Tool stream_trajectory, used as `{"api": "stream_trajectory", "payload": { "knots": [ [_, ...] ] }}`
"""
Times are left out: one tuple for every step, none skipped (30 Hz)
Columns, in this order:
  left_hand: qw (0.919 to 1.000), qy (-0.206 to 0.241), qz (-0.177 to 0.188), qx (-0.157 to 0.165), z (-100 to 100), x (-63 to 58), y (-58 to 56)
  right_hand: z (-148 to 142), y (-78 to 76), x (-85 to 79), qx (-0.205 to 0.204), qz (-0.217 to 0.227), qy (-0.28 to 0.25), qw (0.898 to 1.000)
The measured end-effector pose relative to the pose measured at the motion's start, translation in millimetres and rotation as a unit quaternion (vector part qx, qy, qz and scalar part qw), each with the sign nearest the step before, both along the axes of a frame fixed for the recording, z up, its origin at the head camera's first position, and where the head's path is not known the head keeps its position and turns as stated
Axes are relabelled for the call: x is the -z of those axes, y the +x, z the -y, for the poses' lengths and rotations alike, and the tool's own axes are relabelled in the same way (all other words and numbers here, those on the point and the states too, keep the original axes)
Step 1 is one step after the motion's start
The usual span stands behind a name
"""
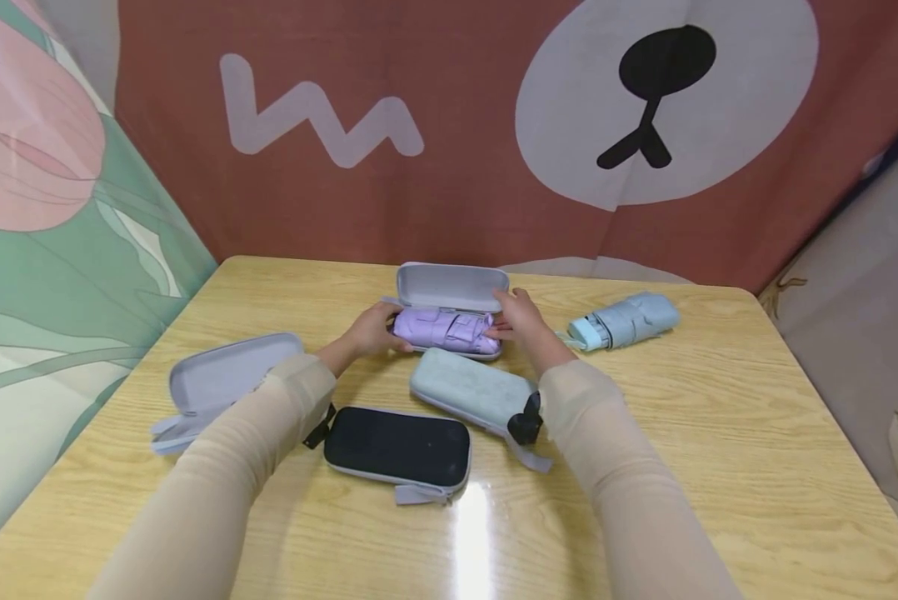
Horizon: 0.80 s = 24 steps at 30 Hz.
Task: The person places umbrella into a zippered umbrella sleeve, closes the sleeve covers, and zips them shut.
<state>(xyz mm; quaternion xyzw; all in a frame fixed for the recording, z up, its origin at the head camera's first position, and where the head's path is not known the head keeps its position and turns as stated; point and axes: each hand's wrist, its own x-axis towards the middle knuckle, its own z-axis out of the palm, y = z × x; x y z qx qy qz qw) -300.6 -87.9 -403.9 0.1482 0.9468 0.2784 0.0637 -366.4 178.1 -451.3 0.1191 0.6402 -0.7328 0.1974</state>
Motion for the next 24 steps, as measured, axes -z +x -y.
{"api": "stream_trajectory", "payload": {
  "knots": [
    [1.0,0.001,0.0,0.002,-0.2,-0.5,0.0,0.1,1.9,-2.9,0.0,0.009,-0.008,1.0],
    [1.0,0.005,0.003,0.004,-0.3,-1.1,-0.1,0.4,3.4,-5.5,0.0,0.017,-0.013,1.0],
    [0.9999,0.013,0.009,0.006,-0.2,-2.0,0.0,2.0,5.8,-9.3,0.007,0.026,-0.015,1.0],
    [0.9995,0.023,0.02,0.005,0.2,-3.0,0.2,3.1,8.0,-12.2,0.012,0.034,-0.02,0.999],
    [0.9989,0.033,0.034,0.002,0.6,-4.2,-0.1,3.5,5.7,-10.1,0.025,0.041,-0.017,0.999],
    [0.9978,0.045,0.049,0.0,1.6,-5.0,-0.6,6.0,9.7,-15.4,0.038,0.053,-0.011,0.998],
    [0.9962,0.062,0.061,0.0,3.1,-5.2,-1.9,5.4,11.0,-16.6,0.04,0.054,-0.02,0.998],
    [0.9937,0.08,0.079,-0.006,4.3,-5.3,-3.2,4.3,12.1,-17.6,0.036,0.054,-0.03,0.997],
    [0.9909,0.099,0.091,-0.006,5.4,-7.3,-1.7,0.7,9.7,-13.4,0.024,0.044,-0.052,0.997],
    [0.9873,0.129,0.093,0.0,9.8,0.3,-8.2,-0.3,11.5,-15.3,0.017,0.043,-0.06,0.997],
    [0.9821,0.156,0.105,-0.002,11.3,0.8,-9.1,-0.5,14.6,-18.9,0.014,0.042,-0.066,0.997],
    [0.973,0.196,0.123,0.0,12.0,1.8,-10.5,-0.2,18.6,-23.5,0.007,0.04,-0.07,0.997],
    [0.9611,0.238,0.14,0.006,13.4,2.6,-11.0,1.3,23.0,-28.9,0.006,0.038,-0.067,0.997],
    [0.9474,0.277,0.161,0.001,13.3,2.1,-10.7,3.6,28.8,-35.7,0.007,0.037,-0.063,0.997],
    [0.93,0.321,0.18,-0.003,13.3,0.5,-9.4,5.7,34.1,-41.7,0.01,0.036,-0.06,0.998],
    [0.913,0.357,0.196,-0.013,13.2,1.6,-11.0,11.4,44.3,-54.7,0.022,0.044,-0.039,0.998],
    [0.8979,0.379,0.221,-0.033,9.8,-7.0,-5.2,13.2,48.6,-59.7,0.021,0.044,-0.036,0.998],
    [0.8852,0.399,0.235,-0.043,9.1,-6.9,-6.0,14.3,52.9,-64.4,0.017,0.04,-0.032,0.999],
    [0.8806,0.408,0.236,-0.052,9.5,-3.3,-8.5,15.7,57.1,-69.1,0.015,0.039,-0.028,0.999],
    [0.874,0.417,0.241,-0.066,10.5,3.7,-15.3,16.9,61.3,-73.8,0.012,0.039,-0.025,0.999],
    [0.8696,0.422,0.245,-0.074,12.7,13.6,-24.3,17.3,63.4,-75.9,0.008,0.037,-0.023,0.999],
    [0.871,0.422,0.242,-0.07,16.6,29.6,-38.0,18.1,66.0,-78.6,0.004,0.036,-0.019,0.999],
    [0.8671,0.427,0.246,-0.075,20.3,45.9,-52.2,18.2,67.0,-79.2,0.0,0.034,-0.016,0.999],
    [0.8645,0.43,0.249,-0.078,24.4,65.6,-69.4,18.7,68.9,-80.9,-0.002,0.032,-0.009,0.999]
  ]
}}
